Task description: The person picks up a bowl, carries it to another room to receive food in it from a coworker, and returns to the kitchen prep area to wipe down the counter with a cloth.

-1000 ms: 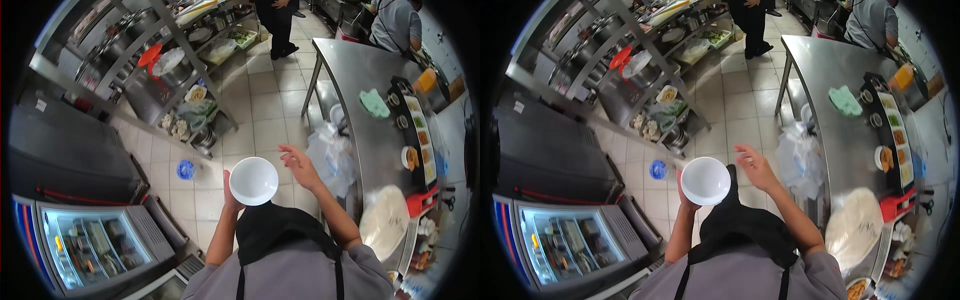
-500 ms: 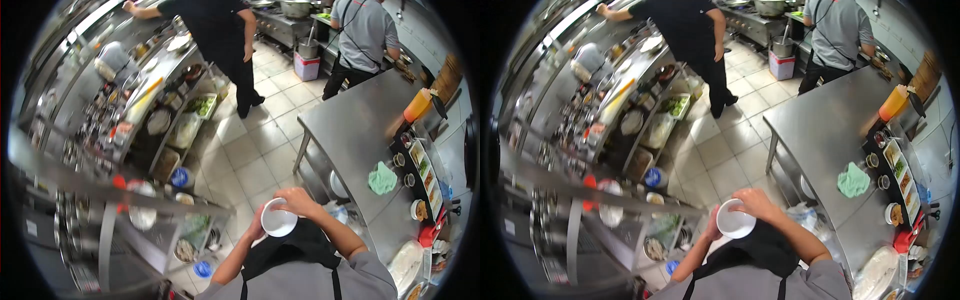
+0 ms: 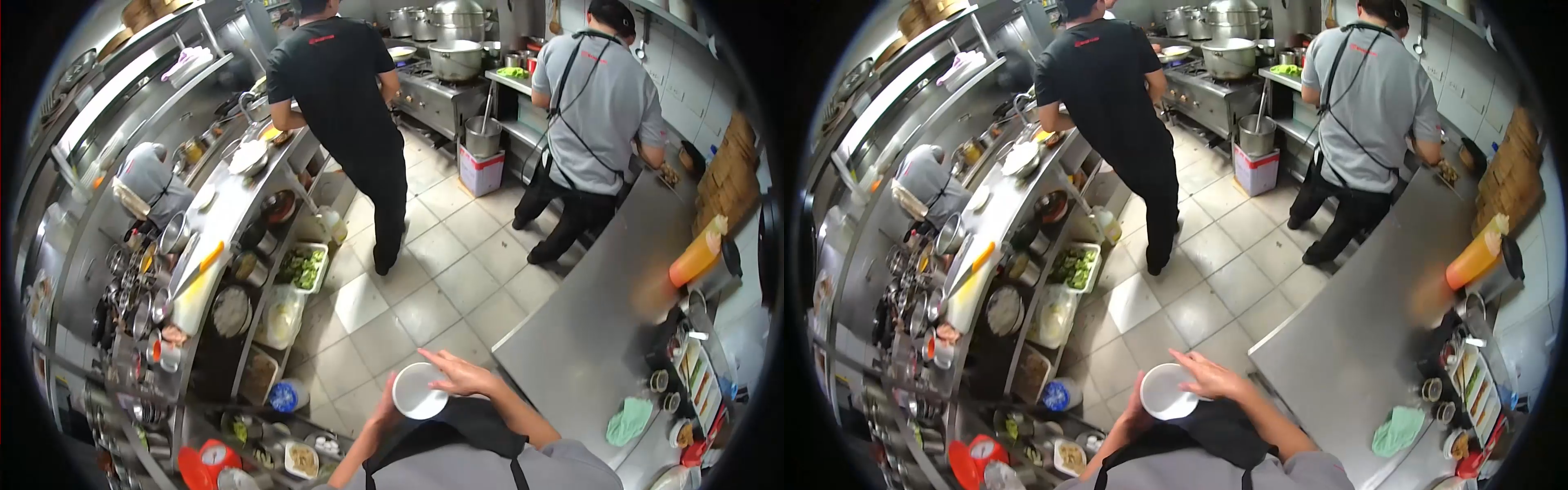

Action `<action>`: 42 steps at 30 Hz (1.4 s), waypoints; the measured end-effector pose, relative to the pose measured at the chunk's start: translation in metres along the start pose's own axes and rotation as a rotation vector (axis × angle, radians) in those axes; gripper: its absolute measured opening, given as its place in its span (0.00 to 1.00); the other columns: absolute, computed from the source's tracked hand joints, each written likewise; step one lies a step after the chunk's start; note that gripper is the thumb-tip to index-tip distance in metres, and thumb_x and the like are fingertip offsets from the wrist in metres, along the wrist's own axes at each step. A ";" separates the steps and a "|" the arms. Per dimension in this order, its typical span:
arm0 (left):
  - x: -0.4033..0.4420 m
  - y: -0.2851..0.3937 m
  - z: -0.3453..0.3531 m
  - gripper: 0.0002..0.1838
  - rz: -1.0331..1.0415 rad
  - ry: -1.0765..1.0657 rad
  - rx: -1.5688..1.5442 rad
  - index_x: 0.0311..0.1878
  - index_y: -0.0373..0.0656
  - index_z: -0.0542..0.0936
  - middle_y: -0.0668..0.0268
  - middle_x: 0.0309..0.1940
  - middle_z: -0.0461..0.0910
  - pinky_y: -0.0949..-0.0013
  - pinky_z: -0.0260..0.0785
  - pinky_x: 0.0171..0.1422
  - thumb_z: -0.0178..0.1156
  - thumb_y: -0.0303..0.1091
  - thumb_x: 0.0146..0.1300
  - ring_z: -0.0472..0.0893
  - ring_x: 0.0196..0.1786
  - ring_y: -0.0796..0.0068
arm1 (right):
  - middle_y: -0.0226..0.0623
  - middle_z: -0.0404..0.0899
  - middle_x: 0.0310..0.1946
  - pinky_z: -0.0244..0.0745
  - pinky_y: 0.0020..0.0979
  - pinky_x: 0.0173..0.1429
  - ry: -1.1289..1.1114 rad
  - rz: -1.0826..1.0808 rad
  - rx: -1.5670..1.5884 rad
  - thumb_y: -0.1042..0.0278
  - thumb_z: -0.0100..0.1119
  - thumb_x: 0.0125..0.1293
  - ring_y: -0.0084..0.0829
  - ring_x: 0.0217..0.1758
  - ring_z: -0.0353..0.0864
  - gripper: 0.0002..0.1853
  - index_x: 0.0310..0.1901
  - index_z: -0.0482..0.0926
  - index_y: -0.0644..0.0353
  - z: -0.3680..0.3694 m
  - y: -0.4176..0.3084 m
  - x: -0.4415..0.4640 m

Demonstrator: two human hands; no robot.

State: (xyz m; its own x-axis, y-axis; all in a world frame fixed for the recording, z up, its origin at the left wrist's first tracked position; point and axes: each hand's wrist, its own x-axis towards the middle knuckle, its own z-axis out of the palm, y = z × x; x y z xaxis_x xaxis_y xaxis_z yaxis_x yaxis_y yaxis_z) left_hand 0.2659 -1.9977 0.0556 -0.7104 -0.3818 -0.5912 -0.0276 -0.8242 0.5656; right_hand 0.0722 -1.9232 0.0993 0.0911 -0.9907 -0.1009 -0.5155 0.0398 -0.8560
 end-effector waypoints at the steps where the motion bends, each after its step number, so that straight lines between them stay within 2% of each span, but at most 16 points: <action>1: 0.011 0.018 -0.007 0.38 0.021 0.009 -0.020 0.62 0.40 0.63 0.59 0.57 0.68 0.60 0.60 0.64 0.28 0.63 0.64 0.69 0.59 0.62 | 0.49 0.63 0.56 0.69 0.37 0.54 0.032 -0.008 0.064 0.56 0.57 0.60 0.46 0.50 0.72 0.36 0.66 0.53 0.51 -0.012 0.009 0.016; 5: 0.084 0.097 -0.036 0.41 0.046 0.041 0.055 0.63 0.42 0.62 0.60 0.59 0.67 0.58 0.58 0.65 0.27 0.67 0.62 0.68 0.60 0.60 | 0.47 0.63 0.57 0.68 0.37 0.56 0.171 0.087 0.228 0.52 0.56 0.59 0.45 0.53 0.71 0.34 0.64 0.58 0.53 -0.066 0.018 0.085; 8: 0.117 0.144 -0.078 0.44 0.135 -0.041 -0.038 0.64 0.41 0.59 0.60 0.60 0.65 0.56 0.57 0.65 0.30 0.71 0.59 0.65 0.62 0.60 | 0.48 0.63 0.58 0.65 0.38 0.59 0.353 0.286 -0.041 0.52 0.55 0.60 0.47 0.56 0.68 0.32 0.63 0.59 0.54 -0.097 0.073 0.128; 11: 0.157 0.217 -0.099 0.47 0.182 -0.074 0.122 0.65 0.42 0.57 0.59 0.60 0.65 0.54 0.57 0.65 0.33 0.74 0.55 0.64 0.62 0.59 | 0.51 0.60 0.60 0.60 0.39 0.64 0.367 0.378 -0.108 0.52 0.54 0.60 0.49 0.61 0.63 0.30 0.62 0.61 0.55 -0.128 0.075 0.186; 14: 0.210 0.282 -0.129 0.44 0.199 -0.262 0.012 0.63 0.44 0.61 0.60 0.59 0.66 0.54 0.58 0.64 0.34 0.72 0.56 0.67 0.60 0.58 | 0.54 0.52 0.64 0.55 0.41 0.67 0.430 0.327 -0.226 0.52 0.53 0.61 0.51 0.65 0.55 0.31 0.64 0.58 0.53 -0.166 0.072 0.258; 15: 0.215 0.307 -0.113 0.40 -0.018 0.113 -0.016 0.66 0.47 0.59 0.64 0.63 0.61 0.58 0.54 0.68 0.32 0.68 0.60 0.60 0.65 0.62 | 0.55 0.49 0.65 0.54 0.42 0.67 0.435 0.331 -0.272 0.53 0.52 0.62 0.52 0.66 0.53 0.31 0.65 0.57 0.52 -0.184 0.060 0.282; 16: 0.223 0.329 -0.106 0.40 0.031 0.082 0.042 0.64 0.47 0.61 0.60 0.62 0.63 0.51 0.58 0.64 0.34 0.68 0.57 0.62 0.64 0.55 | 0.54 0.46 0.66 0.53 0.42 0.67 0.470 0.299 -0.333 0.54 0.52 0.62 0.52 0.67 0.52 0.31 0.65 0.56 0.50 -0.201 0.055 0.305; 17: 0.233 0.346 -0.107 0.39 0.069 0.054 0.026 0.65 0.46 0.60 0.59 0.62 0.62 0.53 0.57 0.65 0.34 0.66 0.59 0.61 0.64 0.56 | 0.54 0.43 0.67 0.52 0.42 0.68 0.501 0.265 -0.389 0.55 0.53 0.62 0.53 0.67 0.50 0.32 0.66 0.55 0.49 -0.217 0.052 0.329; 19: 0.259 0.374 -0.107 0.38 0.106 0.047 0.022 0.65 0.44 0.58 0.58 0.63 0.61 0.53 0.58 0.65 0.34 0.64 0.61 0.61 0.64 0.55 | 0.55 0.43 0.67 0.49 0.45 0.69 0.558 0.127 -0.367 0.58 0.56 0.58 0.56 0.68 0.48 0.34 0.65 0.56 0.50 -0.254 0.049 0.371; 24: 0.328 0.433 -0.110 0.40 0.109 0.106 0.046 0.65 0.43 0.58 0.57 0.62 0.62 0.52 0.61 0.63 0.34 0.65 0.59 0.63 0.63 0.54 | 0.49 0.41 0.68 0.53 0.53 0.65 0.602 0.044 -0.610 0.61 0.59 0.55 0.64 0.67 0.44 0.34 0.63 0.58 0.52 -0.359 0.044 0.469; 30: 0.409 0.494 -0.101 0.42 0.155 0.049 0.042 0.65 0.42 0.59 0.57 0.60 0.65 0.54 0.61 0.62 0.35 0.67 0.57 0.66 0.60 0.56 | 0.45 0.41 0.68 0.55 0.59 0.63 0.722 -0.098 -0.751 0.63 0.61 0.54 0.61 0.68 0.42 0.33 0.63 0.60 0.50 -0.487 0.026 0.601; 32: 0.430 0.513 -0.105 0.42 0.204 0.017 0.012 0.64 0.42 0.59 0.57 0.59 0.66 0.55 0.61 0.62 0.36 0.67 0.57 0.67 0.60 0.57 | 0.46 0.49 0.66 0.66 0.54 0.53 0.776 -0.178 -0.992 0.60 0.65 0.48 0.60 0.66 0.49 0.34 0.59 0.66 0.51 -0.522 0.038 0.668; 34: 0.443 0.528 -0.110 0.43 0.288 0.005 -0.041 0.64 0.41 0.59 0.57 0.59 0.67 0.55 0.62 0.62 0.36 0.68 0.56 0.68 0.59 0.58 | 0.40 0.63 0.54 0.70 0.46 0.42 0.868 -0.339 -1.072 0.60 0.66 0.41 0.48 0.54 0.61 0.25 0.45 0.72 0.49 -0.551 0.028 0.723; 35: 0.449 0.532 -0.112 0.43 0.329 0.011 -0.073 0.64 0.41 0.59 0.57 0.58 0.67 0.55 0.62 0.62 0.36 0.68 0.56 0.69 0.59 0.58 | 0.38 0.64 0.50 0.69 0.43 0.39 0.876 -0.379 -1.105 0.61 0.66 0.40 0.44 0.51 0.61 0.22 0.41 0.73 0.48 -0.564 0.024 0.746; 37: 0.464 0.545 -0.113 0.43 0.388 0.078 -0.182 0.63 0.38 0.60 0.57 0.56 0.70 0.60 0.66 0.59 0.39 0.68 0.56 0.72 0.55 0.60 | 0.39 0.65 0.53 0.70 0.40 0.40 0.804 -0.330 -1.156 0.60 0.67 0.41 0.43 0.51 0.64 0.26 0.47 0.73 0.51 -0.585 0.031 0.804; 42: 0.515 0.605 -0.116 0.43 0.492 0.134 -0.278 0.61 0.36 0.61 0.55 0.55 0.70 0.59 0.63 0.61 0.45 0.66 0.56 0.71 0.56 0.61 | 0.42 0.58 0.62 0.59 0.50 0.59 0.779 -0.267 -1.179 0.63 0.64 0.48 0.50 0.65 0.54 0.27 0.54 0.70 0.52 -0.639 0.074 0.936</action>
State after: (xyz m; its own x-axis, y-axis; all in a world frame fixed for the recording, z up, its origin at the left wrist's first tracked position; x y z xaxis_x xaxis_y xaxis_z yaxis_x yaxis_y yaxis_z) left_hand -0.0351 -2.7421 0.0264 -0.4970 -0.7825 -0.3751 0.4819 -0.6084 0.6306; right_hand -0.4248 -2.9309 0.2656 0.0139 -0.7838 0.6209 -0.9845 0.0979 0.1456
